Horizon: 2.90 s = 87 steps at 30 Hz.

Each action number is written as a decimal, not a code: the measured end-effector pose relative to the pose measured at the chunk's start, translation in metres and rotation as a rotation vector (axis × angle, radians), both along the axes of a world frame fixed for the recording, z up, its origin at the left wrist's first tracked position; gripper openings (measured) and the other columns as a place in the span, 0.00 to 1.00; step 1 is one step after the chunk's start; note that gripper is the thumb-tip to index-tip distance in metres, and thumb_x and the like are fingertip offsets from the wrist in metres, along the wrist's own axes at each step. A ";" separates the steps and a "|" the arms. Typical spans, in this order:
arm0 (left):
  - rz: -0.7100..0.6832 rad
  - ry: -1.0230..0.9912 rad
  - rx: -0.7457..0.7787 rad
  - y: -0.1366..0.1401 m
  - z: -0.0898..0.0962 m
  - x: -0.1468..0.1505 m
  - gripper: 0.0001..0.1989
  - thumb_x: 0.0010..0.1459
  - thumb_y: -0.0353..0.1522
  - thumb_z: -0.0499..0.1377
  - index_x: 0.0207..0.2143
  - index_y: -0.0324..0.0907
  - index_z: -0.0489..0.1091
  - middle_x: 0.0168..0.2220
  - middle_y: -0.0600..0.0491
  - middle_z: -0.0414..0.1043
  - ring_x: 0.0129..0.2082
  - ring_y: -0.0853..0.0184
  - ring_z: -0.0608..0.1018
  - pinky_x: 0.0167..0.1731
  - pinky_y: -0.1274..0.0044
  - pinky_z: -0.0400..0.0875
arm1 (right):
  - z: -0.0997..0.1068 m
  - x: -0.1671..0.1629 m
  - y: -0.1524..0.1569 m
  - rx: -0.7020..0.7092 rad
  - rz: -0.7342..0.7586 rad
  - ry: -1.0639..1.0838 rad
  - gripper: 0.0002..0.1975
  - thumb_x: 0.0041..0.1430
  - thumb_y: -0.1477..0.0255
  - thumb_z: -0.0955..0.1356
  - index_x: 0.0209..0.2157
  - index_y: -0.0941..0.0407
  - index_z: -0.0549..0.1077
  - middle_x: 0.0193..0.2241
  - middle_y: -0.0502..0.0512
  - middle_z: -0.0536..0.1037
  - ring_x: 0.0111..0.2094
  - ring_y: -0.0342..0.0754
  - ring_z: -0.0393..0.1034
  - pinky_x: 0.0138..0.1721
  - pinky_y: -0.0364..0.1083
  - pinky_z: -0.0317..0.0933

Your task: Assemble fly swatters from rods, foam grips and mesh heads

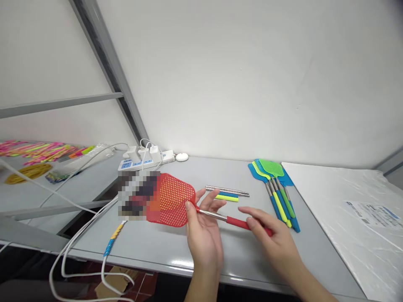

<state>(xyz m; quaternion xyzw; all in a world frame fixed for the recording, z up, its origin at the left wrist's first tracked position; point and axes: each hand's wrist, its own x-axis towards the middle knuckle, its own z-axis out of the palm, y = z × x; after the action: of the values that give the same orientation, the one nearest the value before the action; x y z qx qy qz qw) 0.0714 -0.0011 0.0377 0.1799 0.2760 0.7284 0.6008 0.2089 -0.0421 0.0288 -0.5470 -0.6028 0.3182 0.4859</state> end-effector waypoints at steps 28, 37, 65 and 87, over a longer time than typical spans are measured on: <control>-0.378 0.988 0.311 0.013 -0.002 0.019 0.10 0.59 0.36 0.59 0.40 0.46 0.78 0.39 0.48 0.78 0.36 0.59 0.76 0.36 0.73 0.67 | 0.025 0.093 0.017 -0.376 -0.500 -0.815 0.20 0.66 0.62 0.56 0.56 0.54 0.59 0.24 0.51 0.74 0.23 0.53 0.69 0.23 0.45 0.50; -0.158 1.111 0.213 0.029 -0.030 -0.050 0.06 0.52 0.33 0.65 0.34 0.47 0.79 0.38 0.49 0.77 0.42 0.54 0.73 0.43 0.70 0.65 | 0.023 0.103 0.065 -0.453 -0.458 -1.058 0.11 0.67 0.67 0.54 0.43 0.56 0.62 0.26 0.56 0.74 0.26 0.54 0.71 0.25 0.46 0.51; -0.055 1.852 0.480 0.030 -0.026 -0.020 0.15 0.61 0.30 0.55 0.50 0.49 0.71 0.50 0.50 0.72 0.48 0.54 0.67 0.43 0.63 0.64 | 0.039 0.044 0.112 -0.202 0.132 -1.246 0.13 0.67 0.67 0.57 0.35 0.53 0.70 0.28 0.55 0.77 0.27 0.49 0.71 0.23 0.44 0.45; -0.058 2.025 0.340 0.022 -0.032 -0.022 0.15 0.61 0.30 0.51 0.50 0.47 0.66 0.56 0.47 0.60 0.51 0.54 0.63 0.47 0.59 0.62 | 0.017 0.005 0.167 0.040 0.336 -1.286 0.07 0.60 0.74 0.62 0.33 0.57 0.72 0.34 0.57 0.77 0.34 0.49 0.71 0.38 0.46 0.55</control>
<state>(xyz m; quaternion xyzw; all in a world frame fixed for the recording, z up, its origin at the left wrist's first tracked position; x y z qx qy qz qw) 0.0496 0.0210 0.0056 0.7992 0.5422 0.2497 0.0702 0.2138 0.1253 0.0460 -0.5173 -0.8556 -0.0115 -0.0166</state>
